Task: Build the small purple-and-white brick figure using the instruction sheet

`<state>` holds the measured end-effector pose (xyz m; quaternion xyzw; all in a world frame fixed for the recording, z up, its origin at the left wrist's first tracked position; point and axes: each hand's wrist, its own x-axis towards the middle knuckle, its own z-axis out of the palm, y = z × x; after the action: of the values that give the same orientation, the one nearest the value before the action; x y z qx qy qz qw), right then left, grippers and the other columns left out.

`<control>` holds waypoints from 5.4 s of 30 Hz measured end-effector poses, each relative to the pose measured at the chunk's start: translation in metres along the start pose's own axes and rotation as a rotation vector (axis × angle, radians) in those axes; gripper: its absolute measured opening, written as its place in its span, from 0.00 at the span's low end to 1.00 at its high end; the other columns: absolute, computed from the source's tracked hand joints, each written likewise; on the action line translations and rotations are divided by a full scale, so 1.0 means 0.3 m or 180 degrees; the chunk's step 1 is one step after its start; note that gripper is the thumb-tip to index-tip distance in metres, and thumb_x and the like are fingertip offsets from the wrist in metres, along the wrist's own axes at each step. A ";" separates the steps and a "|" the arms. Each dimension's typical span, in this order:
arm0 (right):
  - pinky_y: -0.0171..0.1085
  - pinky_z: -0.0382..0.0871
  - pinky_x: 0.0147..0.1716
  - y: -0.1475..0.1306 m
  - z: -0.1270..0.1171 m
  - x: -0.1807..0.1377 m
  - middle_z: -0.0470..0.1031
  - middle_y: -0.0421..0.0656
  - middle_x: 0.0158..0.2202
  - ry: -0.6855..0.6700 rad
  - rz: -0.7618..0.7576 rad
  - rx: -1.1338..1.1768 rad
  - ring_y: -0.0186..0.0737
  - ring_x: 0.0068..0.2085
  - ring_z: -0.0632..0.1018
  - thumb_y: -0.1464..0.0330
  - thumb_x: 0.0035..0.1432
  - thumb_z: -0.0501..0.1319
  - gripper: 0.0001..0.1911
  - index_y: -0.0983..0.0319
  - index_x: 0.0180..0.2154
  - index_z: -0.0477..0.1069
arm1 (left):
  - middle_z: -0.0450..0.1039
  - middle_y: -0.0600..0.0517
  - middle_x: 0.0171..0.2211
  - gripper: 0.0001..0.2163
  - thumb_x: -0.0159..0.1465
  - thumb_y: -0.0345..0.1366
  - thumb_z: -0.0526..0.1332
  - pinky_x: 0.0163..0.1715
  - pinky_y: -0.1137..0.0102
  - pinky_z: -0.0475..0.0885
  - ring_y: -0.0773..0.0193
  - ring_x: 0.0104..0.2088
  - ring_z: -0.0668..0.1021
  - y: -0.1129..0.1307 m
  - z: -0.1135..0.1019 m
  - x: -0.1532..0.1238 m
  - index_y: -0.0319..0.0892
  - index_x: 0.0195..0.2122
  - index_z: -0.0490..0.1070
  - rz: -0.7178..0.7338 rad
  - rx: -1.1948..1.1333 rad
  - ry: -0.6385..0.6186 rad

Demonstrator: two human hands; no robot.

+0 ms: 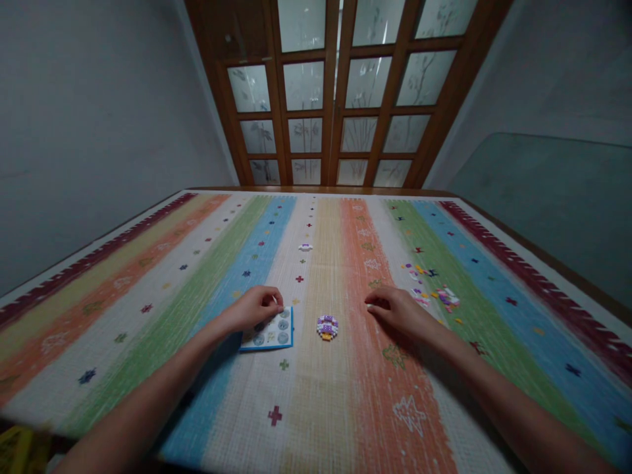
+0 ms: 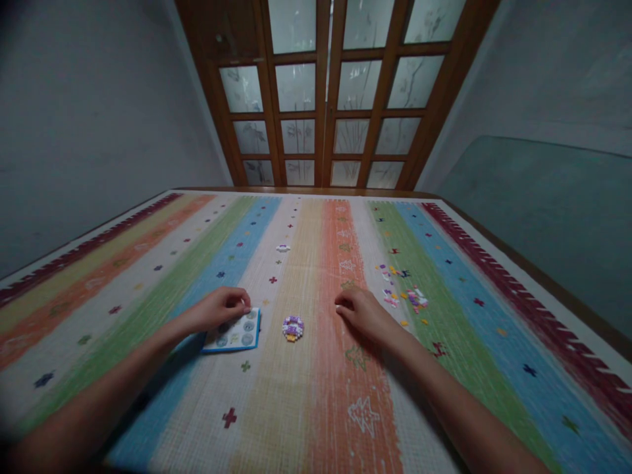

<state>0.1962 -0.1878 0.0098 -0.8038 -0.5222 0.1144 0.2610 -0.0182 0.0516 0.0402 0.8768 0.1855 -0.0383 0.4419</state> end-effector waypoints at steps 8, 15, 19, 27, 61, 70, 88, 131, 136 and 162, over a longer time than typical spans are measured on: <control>0.40 0.67 0.36 0.009 -0.001 -0.014 0.76 0.48 0.32 0.0001 -0.0002 -0.0073 0.44 0.35 0.75 0.71 0.55 0.56 0.07 0.60 0.28 0.73 | 0.60 0.59 0.15 0.06 0.55 0.36 0.56 0.18 0.77 0.56 0.72 0.17 0.62 0.013 0.019 0.012 0.38 0.26 0.67 0.0050 -0.0156 -0.0042; 0.40 0.66 0.35 -0.017 0.013 -0.030 0.76 0.48 0.33 0.0153 0.0092 0.0029 0.43 0.35 0.75 0.68 0.58 0.55 0.07 0.61 0.32 0.71 | 0.62 0.57 0.17 0.07 0.56 0.37 0.57 0.18 0.76 0.57 0.72 0.18 0.63 0.085 -0.012 0.007 0.38 0.27 0.67 0.0223 -0.0220 0.0062; 0.40 0.67 0.36 -0.016 0.027 -0.031 0.76 0.47 0.35 0.0373 -0.0090 0.0102 0.43 0.37 0.75 0.68 0.59 0.54 0.08 0.61 0.35 0.71 | 0.64 0.57 0.18 0.07 0.57 0.37 0.58 0.19 0.76 0.59 0.72 0.19 0.65 0.144 -0.024 -0.003 0.38 0.28 0.68 0.0345 -0.0211 0.0135; 0.39 0.68 0.34 -0.013 0.045 -0.037 0.75 0.47 0.33 0.0465 -0.0310 0.0120 0.41 0.35 0.75 0.69 0.60 0.54 0.06 0.61 0.33 0.69 | 0.68 0.54 0.21 0.08 0.56 0.37 0.58 0.21 0.76 0.62 0.71 0.21 0.68 0.261 -0.043 -0.042 0.37 0.28 0.71 0.0580 -0.0062 0.0290; 0.38 0.66 0.33 -0.007 0.086 -0.046 0.73 0.44 0.29 0.0532 -0.0261 0.0162 0.39 0.31 0.74 0.68 0.59 0.52 0.08 0.61 0.29 0.66 | 0.73 0.53 0.24 0.07 0.58 0.36 0.58 0.25 0.75 0.65 0.69 0.25 0.73 0.354 -0.054 -0.063 0.37 0.29 0.73 0.0886 0.0146 0.0415; 0.39 0.66 0.33 -0.013 0.087 -0.050 0.73 0.45 0.28 0.0511 -0.0241 0.0037 0.40 0.30 0.73 0.67 0.60 0.51 0.10 0.61 0.29 0.65 | 0.72 0.53 0.23 0.07 0.57 0.36 0.58 0.24 0.75 0.65 0.69 0.24 0.72 0.364 -0.056 -0.066 0.37 0.28 0.72 0.0851 0.0140 0.0431; 0.39 0.68 0.35 -0.006 0.094 -0.045 0.74 0.46 0.29 0.0518 -0.0358 0.0102 0.41 0.32 0.74 0.65 0.63 0.49 0.14 0.61 0.29 0.67 | 0.72 0.53 0.24 0.08 0.57 0.37 0.58 0.25 0.76 0.65 0.69 0.25 0.72 0.354 -0.060 -0.062 0.37 0.29 0.72 0.0861 0.0198 0.0404; 0.34 0.68 0.29 -0.196 0.080 0.054 0.77 0.43 0.27 -0.0207 -0.0020 0.0813 0.37 0.28 0.76 0.74 0.54 0.58 0.06 0.63 0.29 0.74 | 0.72 0.44 0.40 0.16 0.54 0.43 0.65 0.41 0.62 0.67 0.54 0.42 0.72 0.088 0.240 0.029 0.40 0.40 0.70 0.0857 0.0692 0.0368; 0.34 0.66 0.29 -0.240 0.095 0.058 0.78 0.45 0.28 -0.0265 -0.0084 0.0377 0.38 0.29 0.76 0.75 0.53 0.59 0.06 0.63 0.29 0.75 | 0.72 0.46 0.37 0.11 0.56 0.41 0.64 0.42 0.62 0.67 0.57 0.40 0.72 0.090 0.247 0.030 0.40 0.36 0.71 0.0929 0.0704 0.0394; 0.32 0.62 0.27 -0.293 0.086 0.069 0.78 0.48 0.27 -0.0544 -0.0037 -0.0383 0.37 0.28 0.75 0.76 0.52 0.58 0.08 0.66 0.29 0.77 | 0.72 0.47 0.34 0.12 0.55 0.39 0.66 0.37 0.64 0.67 0.57 0.37 0.72 0.084 0.258 0.032 0.37 0.35 0.72 0.0817 0.0695 0.0488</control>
<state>0.1248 -0.1335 0.0373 -0.8023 -0.5531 0.1495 0.1674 0.0072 -0.0201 0.0102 0.9364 0.1000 0.0654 0.3299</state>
